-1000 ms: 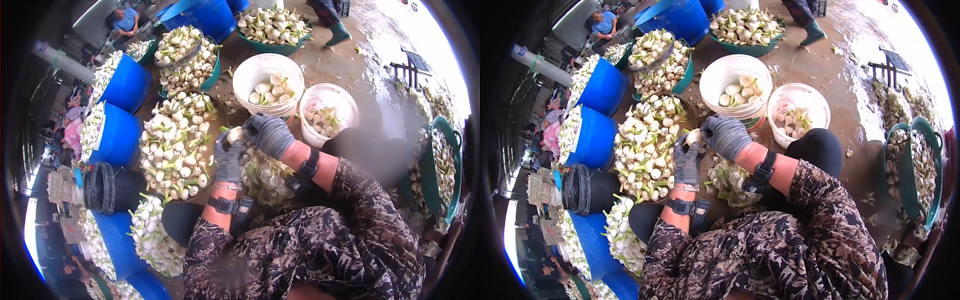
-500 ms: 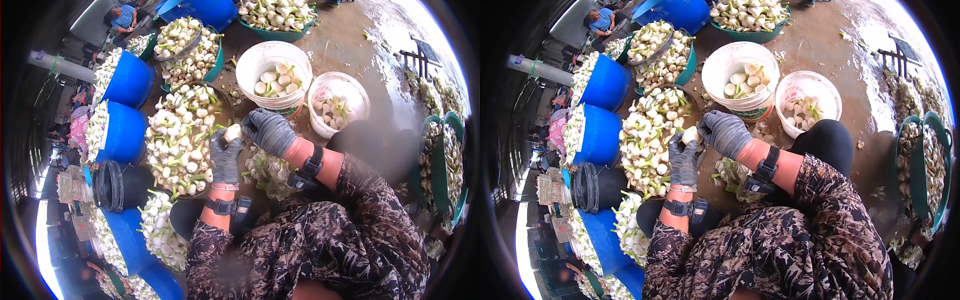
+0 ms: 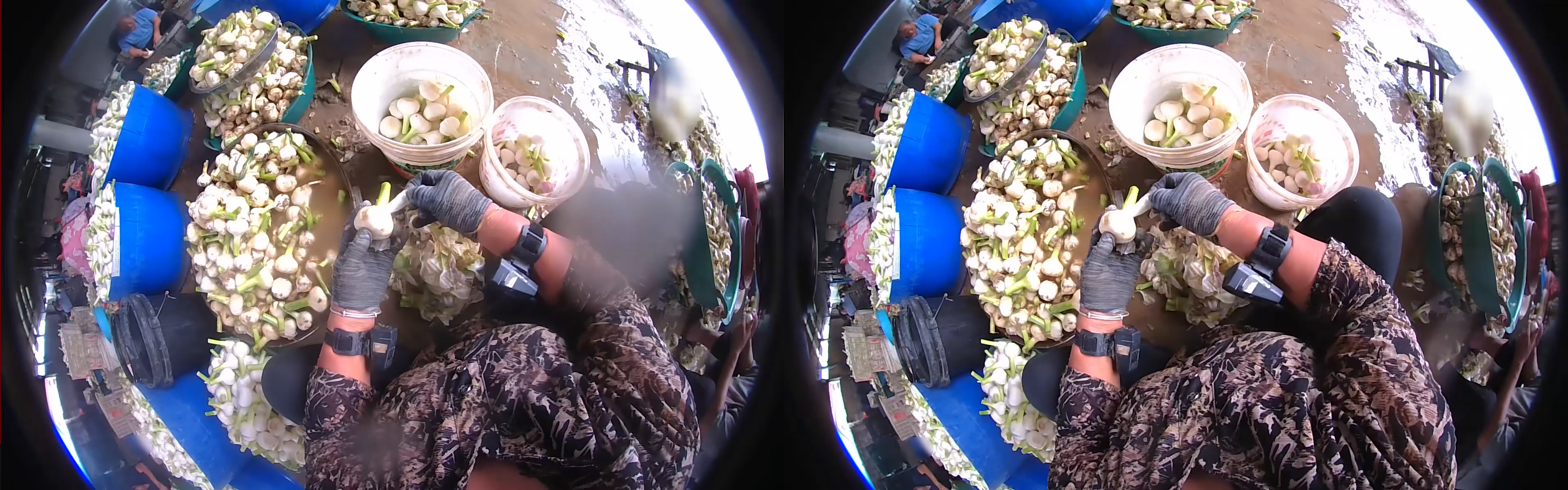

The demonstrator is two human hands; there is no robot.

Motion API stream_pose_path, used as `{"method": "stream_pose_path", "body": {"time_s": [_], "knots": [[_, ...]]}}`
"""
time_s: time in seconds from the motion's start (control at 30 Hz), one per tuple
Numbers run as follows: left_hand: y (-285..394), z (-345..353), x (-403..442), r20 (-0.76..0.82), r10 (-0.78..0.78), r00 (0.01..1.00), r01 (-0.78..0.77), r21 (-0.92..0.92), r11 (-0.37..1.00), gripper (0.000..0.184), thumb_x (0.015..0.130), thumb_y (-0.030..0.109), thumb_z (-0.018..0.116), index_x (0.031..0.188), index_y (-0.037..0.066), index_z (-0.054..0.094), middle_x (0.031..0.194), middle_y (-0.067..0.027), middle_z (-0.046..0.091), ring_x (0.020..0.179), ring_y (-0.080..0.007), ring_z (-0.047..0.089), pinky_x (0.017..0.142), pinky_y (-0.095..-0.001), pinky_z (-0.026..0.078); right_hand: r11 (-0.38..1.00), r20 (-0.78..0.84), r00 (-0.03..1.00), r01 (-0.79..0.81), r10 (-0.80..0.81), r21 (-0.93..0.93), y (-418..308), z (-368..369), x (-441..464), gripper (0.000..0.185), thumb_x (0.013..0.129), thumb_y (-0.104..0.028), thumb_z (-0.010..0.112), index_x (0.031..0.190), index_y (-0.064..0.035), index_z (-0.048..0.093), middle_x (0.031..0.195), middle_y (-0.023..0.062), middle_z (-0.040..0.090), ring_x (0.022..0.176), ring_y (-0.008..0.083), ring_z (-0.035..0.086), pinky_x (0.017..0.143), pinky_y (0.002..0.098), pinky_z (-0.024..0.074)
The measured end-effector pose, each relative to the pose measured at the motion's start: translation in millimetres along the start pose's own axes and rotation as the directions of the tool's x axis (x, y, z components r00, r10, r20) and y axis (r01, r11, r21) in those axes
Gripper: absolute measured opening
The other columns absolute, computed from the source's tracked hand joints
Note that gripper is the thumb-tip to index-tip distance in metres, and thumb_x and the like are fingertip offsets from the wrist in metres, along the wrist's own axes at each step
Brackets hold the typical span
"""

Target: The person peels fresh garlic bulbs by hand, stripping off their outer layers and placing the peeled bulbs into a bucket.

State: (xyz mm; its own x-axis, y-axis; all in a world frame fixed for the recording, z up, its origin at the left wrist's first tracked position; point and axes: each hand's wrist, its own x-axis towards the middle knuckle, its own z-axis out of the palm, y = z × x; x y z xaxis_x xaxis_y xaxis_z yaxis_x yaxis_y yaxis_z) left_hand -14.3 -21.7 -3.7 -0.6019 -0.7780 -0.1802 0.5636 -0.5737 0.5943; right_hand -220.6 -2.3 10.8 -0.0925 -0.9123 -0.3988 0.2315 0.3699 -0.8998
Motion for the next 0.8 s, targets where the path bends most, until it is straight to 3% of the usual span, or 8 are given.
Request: {"method": "stream_pose_path", "body": {"time_s": [0.13, 0.17, 0.2, 0.3, 0.43, 0.63, 0.73, 0.8], "knots": [[7.6, 2.3, 2.4, -0.038, -0.070, 0.997, 0.066, -0.097, 0.993, 0.046, 0.096, 0.024, 0.055, 0.138, 0.007, 0.045, 0.114, -0.0136, 0.060, 0.095, -0.0261, 0.062, 0.095, -0.0460, 0.048, 0.958, -0.183, 0.983, -0.059, 0.007, -0.282, -0.1, -21.0, 16.9, 0.023, 0.088, -0.021, 0.059, 0.089, 0.0009, 0.067, 0.069, 0.0103, 0.065, 0.066, 0.0187, 0.064, 0.064, 0.0332, 0.0522], [8.7, 2.5, 1.8, -0.040, -0.072, 0.997, 0.067, -0.099, 0.993, 0.046, 0.096, 0.024, 0.055, 0.138, 0.007, 0.045, 0.114, -0.0136, 0.060, 0.095, -0.0261, 0.062, 0.095, -0.0460, 0.048, 0.744, -0.221, 0.944, 0.038, -0.246, -0.667, -3.7, -24.9, 14.6, 0.022, 0.085, -0.021, 0.062, 0.094, -0.0012, 0.067, 0.077, 0.0154, 0.067, 0.073, 0.0290, 0.067, 0.070, 0.0383, 0.0527], [9.9, 2.6, 1.8, -0.022, -0.074, 0.997, 0.072, -0.089, 0.993, 0.046, 0.095, 0.024, 0.056, 0.136, 0.007, 0.046, 0.112, -0.0127, 0.061, 0.094, -0.0253, 0.062, 0.093, -0.0461, 0.049, 0.743, -0.222, 0.944, 0.036, -0.245, -0.668, -6.8, -23.3, 12.5, 0.022, 0.085, -0.021, 0.062, 0.094, -0.0012, 0.067, 0.077, 0.0154, 0.067, 0.073, 0.0290, 0.067, 0.070, 0.0383, 0.0527], [11.9, 7.1, -0.8, 0.001, -0.076, 0.997, 0.076, -0.051, 0.996, 0.046, 0.094, 0.026, 0.056, 0.134, 0.007, 0.049, 0.106, -0.0084, 0.063, 0.092, -0.0233, 0.060, 0.092, -0.0442, 0.046, 0.375, -0.056, 0.545, 0.495, -0.837, -0.784, -20.3, -12.4, -1.5, 0.025, 0.079, -0.016, 0.069, 0.102, -0.0073, 0.067, 0.087, 0.0166, 0.067, 0.082, 0.0369, 0.065, 0.075, 0.0444, 0.0520], [4.5, 37.1, -4.8, 0.028, -0.094, 0.995, 0.092, 0.084, 0.992, 0.041, 0.094, 0.032, 0.053, 0.123, 0.003, 0.054, 0.112, -0.0058, 0.061, 0.088, -0.0176, 0.052, 0.085, -0.0340, 0.042, 0.141, 0.363, 0.515, 0.704, -0.776, -0.696, -27.6, 4.7, -29.0, 0.017, 0.063, -0.023, 0.072, 0.076, -0.0130, 0.066, 0.074, 0.0075, 0.064, 0.076, 0.0301, 0.063, 0.076, 0.0413, 0.0456], [6.2, 4.9, -10.4, 0.066, -0.236, 0.969, 0.216, 0.230, 0.949, 0.024, 0.099, 0.018, 0.046, 0.119, 0.006, 0.051, 0.113, -0.0022, 0.051, 0.105, -0.0172, 0.049, 0.093, -0.0291, 0.040, 0.064, 0.338, 0.564, 0.575, -0.754, -0.816, -0.6, 15.6, -31.5, 0.025, 0.056, -0.032, 0.075, 0.071, -0.0144, 0.066, 0.072, 0.0047, 0.064, 0.072, 0.0268, 0.063, 0.072, 0.0396, 0.0455], [2.1, -54.0, -4.2, 0.140, -0.067, 0.988, -0.095, 0.887, 0.451, 0.032, 0.098, 0.017, 0.050, 0.125, 0.001, 0.049, 0.114, -0.0039, 0.052, 0.105, -0.0163, 0.049, 0.092, -0.0287, 0.041, 0.247, 0.249, 0.705, 0.521, -0.664, -0.817, -10.9, 10.5, -48.8, 0.024, 0.059, -0.029, 0.075, 0.072, -0.0106, 0.068, 0.073, 0.0075, 0.066, 0.073, 0.0292, 0.066, 0.069, 0.0418, 0.0499], [0.4, -35.0, -9.5, 0.201, -0.037, 0.979, -0.192, 0.966, 0.174, 0.035, 0.097, 0.016, 0.051, 0.127, -0.001, 0.049, 0.115, -0.0045, 0.053, 0.105, -0.0160, 0.049, 0.092, -0.0285, 0.042, 0.380, 0.206, 0.800, 0.472, -0.563, -0.795, -8.9, 10.1, -53.2, 0.024, 0.060, -0.027, 0.075, 0.074, -0.0083, 0.070, 0.075, 0.0091, 0.068, 0.073, 0.0302, 0.067, 0.067, 0.0428, 0.0520]]}}
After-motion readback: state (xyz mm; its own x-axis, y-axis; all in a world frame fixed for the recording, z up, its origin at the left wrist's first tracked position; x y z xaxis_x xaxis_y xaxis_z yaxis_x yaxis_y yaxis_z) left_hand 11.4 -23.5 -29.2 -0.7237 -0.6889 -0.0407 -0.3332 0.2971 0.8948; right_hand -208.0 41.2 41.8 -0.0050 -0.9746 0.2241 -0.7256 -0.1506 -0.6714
